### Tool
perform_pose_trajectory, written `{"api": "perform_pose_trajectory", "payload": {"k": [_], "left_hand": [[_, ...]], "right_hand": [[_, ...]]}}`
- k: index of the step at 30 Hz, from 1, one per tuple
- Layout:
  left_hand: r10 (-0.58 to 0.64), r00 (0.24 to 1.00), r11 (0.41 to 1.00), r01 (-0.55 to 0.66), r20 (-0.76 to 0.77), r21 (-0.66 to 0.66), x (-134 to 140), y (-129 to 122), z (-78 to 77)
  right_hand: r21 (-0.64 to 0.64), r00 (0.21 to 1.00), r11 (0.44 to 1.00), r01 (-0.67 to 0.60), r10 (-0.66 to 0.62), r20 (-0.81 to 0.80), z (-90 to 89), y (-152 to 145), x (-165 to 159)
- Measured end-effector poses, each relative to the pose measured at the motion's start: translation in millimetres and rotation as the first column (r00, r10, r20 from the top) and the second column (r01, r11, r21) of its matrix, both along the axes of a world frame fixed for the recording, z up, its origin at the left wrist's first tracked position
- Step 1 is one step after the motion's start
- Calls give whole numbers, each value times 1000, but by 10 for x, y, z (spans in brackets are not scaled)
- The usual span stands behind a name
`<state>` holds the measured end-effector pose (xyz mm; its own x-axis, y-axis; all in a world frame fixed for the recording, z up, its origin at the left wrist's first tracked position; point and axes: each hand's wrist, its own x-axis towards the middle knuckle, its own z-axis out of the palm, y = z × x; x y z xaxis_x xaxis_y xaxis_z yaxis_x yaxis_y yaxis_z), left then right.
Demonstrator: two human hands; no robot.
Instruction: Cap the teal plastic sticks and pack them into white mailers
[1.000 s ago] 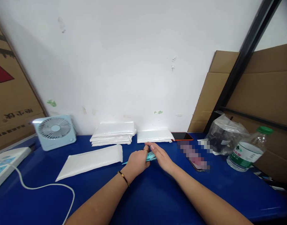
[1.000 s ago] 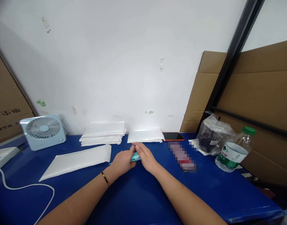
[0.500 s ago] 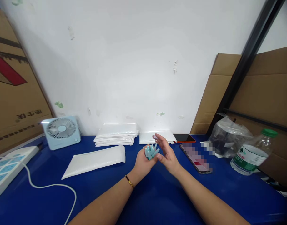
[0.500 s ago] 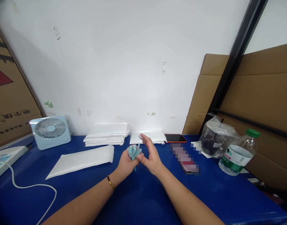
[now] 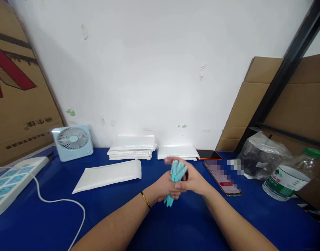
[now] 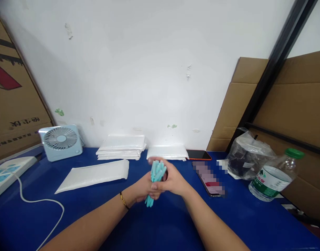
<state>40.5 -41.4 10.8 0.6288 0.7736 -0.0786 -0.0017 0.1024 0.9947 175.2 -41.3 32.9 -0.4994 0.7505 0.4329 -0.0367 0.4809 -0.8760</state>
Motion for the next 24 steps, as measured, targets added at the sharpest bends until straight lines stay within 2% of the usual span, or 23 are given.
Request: {"api": "perform_pose_trajectory", "payload": {"k": [2,3,4,6,8,10,11,12,13,14,15,16,18,19,20,21,22,24], "left_hand": [[-157,987,984,154,-27,-86,-14,-40,15],[-188,982,979,186,-29,-82,-18,-47,7],[-189,981,981,187,-41,-52,-17,-43,-10],[-105,991,991,112,-79,80,2,-14,-61],[107,990,958,-78,-92,277,37,24,-111],[267,962,903,-226,-65,365,63,45,-123],[262,962,920,-226,-74,321,64,45,-109],[182,978,965,-158,-99,210,54,36,-83],[39,993,998,-34,-109,44,36,21,-49],[-130,988,983,118,-81,-143,12,1,-12],[-283,959,916,267,-13,-301,-12,-24,22],[-399,914,823,393,75,-410,-31,-51,50],[-517,828,671,551,220,-497,-40,-103,83],[-541,803,635,584,249,-505,-28,-125,89],[-559,792,625,598,246,-502,-12,-140,94],[-571,794,647,591,208,-481,2,-148,101],[-568,813,705,563,133,-432,4,-146,112],[-466,876,875,436,-126,-210,-61,-109,149]], "right_hand": [[-163,987,973,-160,163,4,-17,-19,-25],[-221,986,961,-167,163,-35,-32,-25,-47],[-263,991,957,-119,97,-93,-50,-26,-73],[-341,963,937,77,-158,-217,-90,-8,-121],[-411,870,876,253,-392,-299,-116,30,-145],[-449,809,845,291,-468,-356,-118,66,-135],[-465,819,854,236,-432,-378,-110,76,-119],[-477,845,868,140,-356,-399,-100,79,-97],[-481,870,876,24,-255,-422,-90,74,-73],[-476,884,874,-97,-145,-445,-82,61,-47],[-459,881,864,-205,-41,-471,-80,42,-24],[-434,868,851,-295,48,-494,-82,18,-5],[-380,833,830,-409,169,-527,-94,-37,15],[-365,820,821,-439,200,-536,-98,-64,15],[-361,811,818,-447,201,-549,-97,-86,11],[-369,807,821,-435,174,-564,-90,-99,5],[-385,802,827,-409,124,-585,-76,-102,-1],[-431,771,831,-352,-4,-637,-36,-65,7]]}}
